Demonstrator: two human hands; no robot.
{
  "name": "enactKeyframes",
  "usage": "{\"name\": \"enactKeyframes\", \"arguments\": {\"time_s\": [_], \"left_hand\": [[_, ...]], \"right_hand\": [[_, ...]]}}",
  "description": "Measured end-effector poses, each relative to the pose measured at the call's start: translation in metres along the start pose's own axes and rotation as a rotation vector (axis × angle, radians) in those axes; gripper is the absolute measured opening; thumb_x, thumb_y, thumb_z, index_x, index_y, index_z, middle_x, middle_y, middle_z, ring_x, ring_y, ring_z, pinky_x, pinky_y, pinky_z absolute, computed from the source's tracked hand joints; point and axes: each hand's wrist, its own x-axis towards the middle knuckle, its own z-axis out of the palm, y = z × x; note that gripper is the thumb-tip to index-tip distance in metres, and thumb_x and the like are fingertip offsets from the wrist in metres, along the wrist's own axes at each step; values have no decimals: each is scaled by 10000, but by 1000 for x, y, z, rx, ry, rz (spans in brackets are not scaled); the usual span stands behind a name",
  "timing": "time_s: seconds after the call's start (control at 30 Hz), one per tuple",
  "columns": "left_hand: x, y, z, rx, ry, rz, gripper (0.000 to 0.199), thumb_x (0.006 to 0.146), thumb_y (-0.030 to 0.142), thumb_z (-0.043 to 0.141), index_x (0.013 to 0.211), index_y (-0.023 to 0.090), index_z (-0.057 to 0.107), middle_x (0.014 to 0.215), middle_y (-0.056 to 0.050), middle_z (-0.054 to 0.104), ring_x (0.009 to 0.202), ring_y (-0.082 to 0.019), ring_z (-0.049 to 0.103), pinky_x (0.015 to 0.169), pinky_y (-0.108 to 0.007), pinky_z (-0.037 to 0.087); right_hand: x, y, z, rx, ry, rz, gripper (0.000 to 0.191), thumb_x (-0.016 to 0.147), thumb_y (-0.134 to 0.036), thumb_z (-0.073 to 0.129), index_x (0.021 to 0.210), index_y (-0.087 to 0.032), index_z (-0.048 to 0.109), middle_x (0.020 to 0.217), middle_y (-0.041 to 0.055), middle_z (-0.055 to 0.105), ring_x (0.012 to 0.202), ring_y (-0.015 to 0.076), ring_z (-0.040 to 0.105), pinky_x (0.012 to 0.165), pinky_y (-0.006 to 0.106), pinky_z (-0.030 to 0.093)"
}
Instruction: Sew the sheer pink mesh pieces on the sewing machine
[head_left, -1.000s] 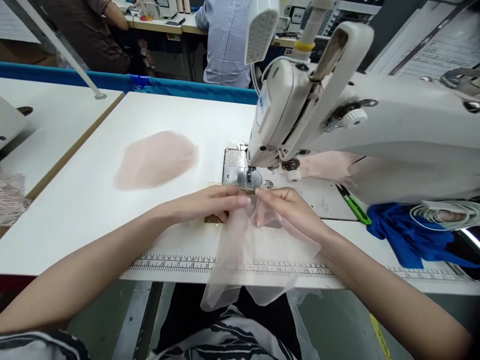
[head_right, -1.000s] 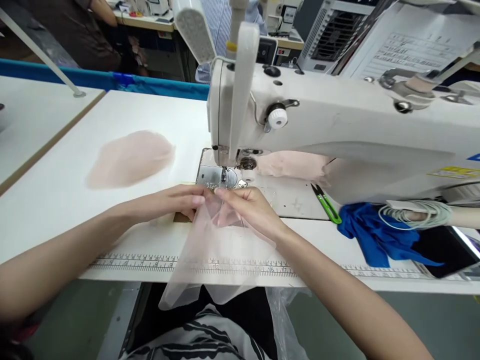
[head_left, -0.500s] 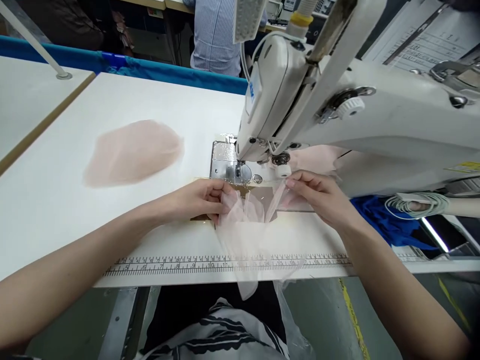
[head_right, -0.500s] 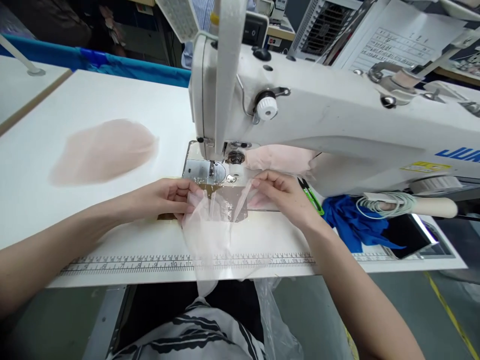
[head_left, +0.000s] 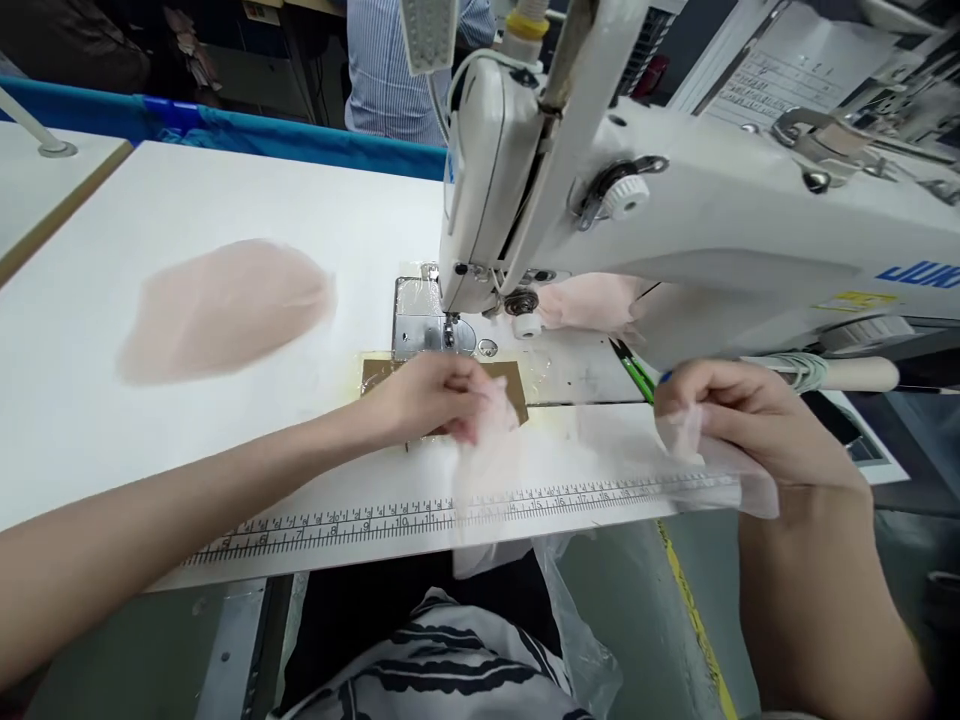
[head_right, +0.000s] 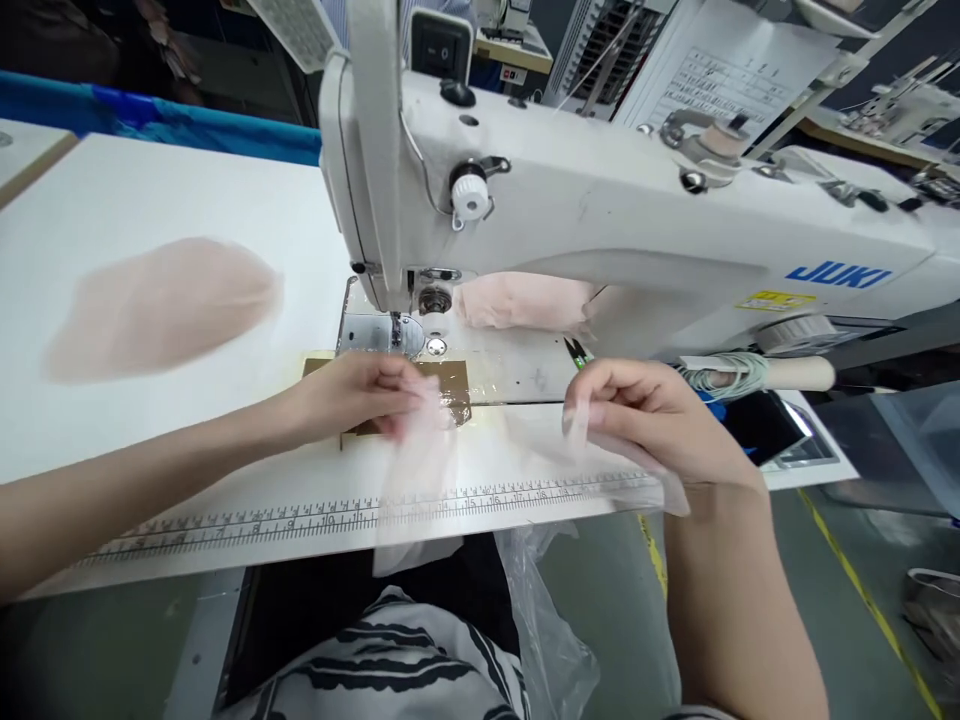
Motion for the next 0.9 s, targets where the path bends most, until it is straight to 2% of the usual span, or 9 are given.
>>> {"name": "enactKeyframes", "arguments": {"time_s": [0.1,0.2,0.33,0.4,0.47,0.57,0.7,0.8,0.9], "left_hand": [[34,16,38,-153,-2,57,48,887,160,620,848,132,615,855,-34,710,692,-100,697,740,-257,607],[72,25,72,-316,136,151,96,947,113,498,1007,135,569,1159,-111,678,953,-136,701,915,-301,574],[84,21,85,-245,170,182,369,879,16,528,1215,169,519,1441,-113,505,1287,-216,539,1104,-387,439],[64,15,77,-136,160,242,436,876,35,541,1277,203,508,1471,-81,479,1323,-226,500,1124,-405,410],[32,9,63,-29,132,323,285,941,217,543,1225,203,569,1382,-82,558,1238,-226,565,1072,-406,456],[-16,3,40,-26,14,256,399,981,486,451,1273,231,546,1243,-85,636,1115,-226,631,957,-397,528],[-48,-4,10,29,45,140,447,850,394,697,1238,230,545,1071,-47,677,929,-203,679,860,-357,558],[-51,-5,-15,-70,1,31,332,871,292,647,1181,200,574,922,-27,681,755,-152,671,751,-308,566],[-48,-3,-34,-85,-56,-52,244,852,194,567,1092,176,606,928,-52,694,860,-172,675,724,-280,560]], "right_hand": [[-16,-9,0,167,-135,-47,153,781,-386,782,727,-259,716,604,-20,646,464,103,533,401,219,361],[-25,-17,3,178,-200,-63,146,799,-384,765,725,-267,719,590,-25,646,460,108,539,407,223,371],[-25,-24,15,65,-231,52,142,835,-355,731,761,-237,708,638,-10,678,479,96,522,408,223,309],[-19,-25,27,63,-287,91,109,874,-303,688,806,-218,695,666,-13,690,483,78,501,428,217,306],[-9,-23,44,98,-318,94,94,896,-255,656,827,-195,678,668,-22,683,497,65,488,465,209,330],[12,-16,73,206,-328,20,106,908,-256,638,851,-171,668,712,-10,699,569,68,531,523,205,365],[45,-10,104,324,-295,7,149,892,-323,659,887,-174,659,733,-16,722,401,28,380,414,214,256],[66,-7,117,363,-307,53,163,896,-347,647,879,-185,650,721,-29,727,334,15,303,402,236,225],[82,-4,124,315,-353,99,206,915,-377,617,829,-193,646,507,-85,609,315,29,293,454,241,297]]}}
